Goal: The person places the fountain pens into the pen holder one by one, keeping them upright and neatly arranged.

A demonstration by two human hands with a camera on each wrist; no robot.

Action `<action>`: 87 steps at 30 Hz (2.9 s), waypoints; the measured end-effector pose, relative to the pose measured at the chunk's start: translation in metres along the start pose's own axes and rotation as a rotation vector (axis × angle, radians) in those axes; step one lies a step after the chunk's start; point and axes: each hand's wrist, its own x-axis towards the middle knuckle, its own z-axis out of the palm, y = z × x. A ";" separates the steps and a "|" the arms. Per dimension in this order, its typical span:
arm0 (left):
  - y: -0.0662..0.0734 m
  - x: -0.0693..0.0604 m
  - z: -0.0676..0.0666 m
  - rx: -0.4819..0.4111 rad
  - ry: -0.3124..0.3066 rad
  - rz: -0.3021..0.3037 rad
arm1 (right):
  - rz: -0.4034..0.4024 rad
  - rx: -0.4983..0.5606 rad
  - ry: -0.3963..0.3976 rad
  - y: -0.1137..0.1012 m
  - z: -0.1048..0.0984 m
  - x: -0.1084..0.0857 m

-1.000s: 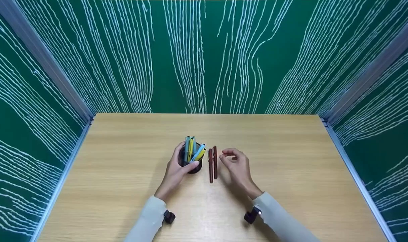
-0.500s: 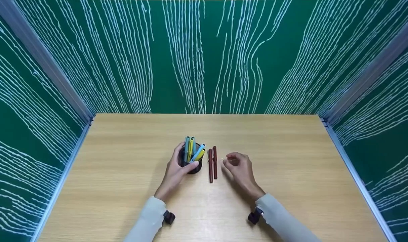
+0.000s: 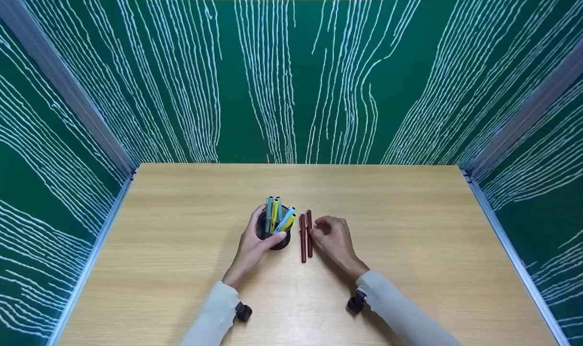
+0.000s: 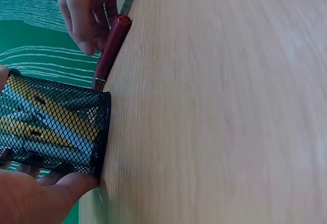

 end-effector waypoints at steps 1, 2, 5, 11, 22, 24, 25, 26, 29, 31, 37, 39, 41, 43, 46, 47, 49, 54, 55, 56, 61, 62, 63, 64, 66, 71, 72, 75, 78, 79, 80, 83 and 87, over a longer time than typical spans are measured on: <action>0.000 0.000 0.000 0.002 0.000 -0.001 | -0.003 -0.004 0.000 -0.001 0.001 0.001; 0.000 0.000 0.000 0.005 0.000 -0.003 | -0.005 -0.008 0.001 -0.001 0.003 0.002; -0.001 0.000 0.000 0.005 0.000 -0.005 | -0.012 -0.025 0.005 -0.003 0.007 0.005; -0.002 0.001 -0.001 0.005 0.003 -0.005 | -0.008 -0.082 0.021 -0.005 0.013 0.011; -0.001 0.001 0.000 0.003 -0.006 -0.001 | -0.097 -0.145 0.059 0.003 0.010 0.009; -0.002 0.001 -0.001 -0.025 -0.017 0.006 | -0.106 -0.150 0.060 0.005 0.008 0.006; -0.001 0.001 -0.001 -0.035 -0.023 0.011 | -0.101 -0.149 0.059 0.006 0.006 0.005; -0.001 0.002 -0.001 -0.047 -0.028 0.015 | -0.096 -0.146 0.059 0.006 0.005 0.004; 0.000 0.002 -0.001 -0.065 -0.030 0.018 | -0.076 -0.149 0.059 0.008 0.003 0.004; 0.000 0.001 -0.002 -0.058 -0.024 0.016 | -0.068 -0.154 0.055 0.008 0.003 0.004; -0.001 0.001 0.000 -0.042 -0.017 0.001 | -0.105 -0.201 0.036 0.007 0.006 0.007; -0.002 0.001 0.001 -0.037 -0.017 -0.002 | -0.111 -0.205 0.033 0.006 0.007 0.007; -0.002 0.000 0.001 -0.035 -0.015 -0.005 | -0.098 -0.204 0.032 0.006 0.005 0.005; -0.002 0.000 0.002 -0.033 -0.015 -0.007 | -0.083 -0.199 0.036 0.007 0.003 0.004; -0.001 0.000 0.002 -0.028 -0.012 -0.010 | -0.052 -0.183 0.041 0.007 -0.004 0.001; -0.001 0.000 0.001 -0.024 -0.011 -0.009 | -0.043 -0.175 0.044 0.007 -0.007 0.001; -0.001 0.000 0.001 -0.022 -0.010 -0.007 | -0.027 -0.155 0.049 0.007 -0.013 0.000; 0.001 0.000 0.001 -0.017 -0.011 0.000 | -0.016 -0.105 0.069 0.009 -0.029 0.000; 0.001 0.000 0.001 -0.016 -0.011 0.001 | -0.015 -0.095 0.074 0.009 -0.032 -0.001; 0.002 0.000 0.001 -0.014 -0.010 0.003 | -0.015 -0.088 0.080 0.009 -0.035 -0.002; 0.002 0.000 0.001 -0.022 -0.013 0.003 | 0.022 -0.014 0.094 0.009 -0.049 -0.007; 0.001 0.000 0.001 -0.024 -0.013 0.003 | 0.035 0.005 0.093 0.009 -0.051 -0.009; 0.002 0.000 0.001 -0.023 -0.013 0.002 | 0.048 0.022 0.092 0.009 -0.054 -0.010; 0.002 0.000 0.001 -0.026 -0.012 0.001 | 0.061 0.030 0.091 0.008 -0.057 -0.011; 0.002 0.000 0.001 -0.025 -0.011 -0.002 | 0.078 0.045 0.091 0.006 -0.062 -0.014; 0.002 -0.001 0.001 -0.029 -0.014 -0.001 | 0.092 0.035 0.098 0.000 -0.074 -0.021; 0.002 -0.001 0.001 -0.030 -0.014 -0.002 | 0.091 0.031 0.096 -0.001 -0.076 -0.022; 0.000 -0.001 0.000 -0.025 -0.012 -0.001 | 0.080 0.009 0.091 -0.005 -0.080 -0.024; -0.001 -0.001 -0.001 -0.014 -0.011 -0.003 | 0.071 0.008 0.093 -0.009 -0.082 -0.026; -0.001 -0.001 -0.001 -0.012 -0.010 -0.003 | 0.067 0.006 0.095 -0.010 -0.082 -0.026; -0.001 -0.001 0.000 -0.009 -0.010 -0.004 | 0.063 0.006 0.097 -0.012 -0.083 -0.027; 0.000 -0.001 0.000 -0.023 -0.018 0.005 | 0.050 0.013 0.098 -0.018 -0.084 -0.029; 0.001 -0.001 0.001 -0.055 -0.028 0.020 | 0.052 0.040 0.085 -0.026 -0.085 -0.032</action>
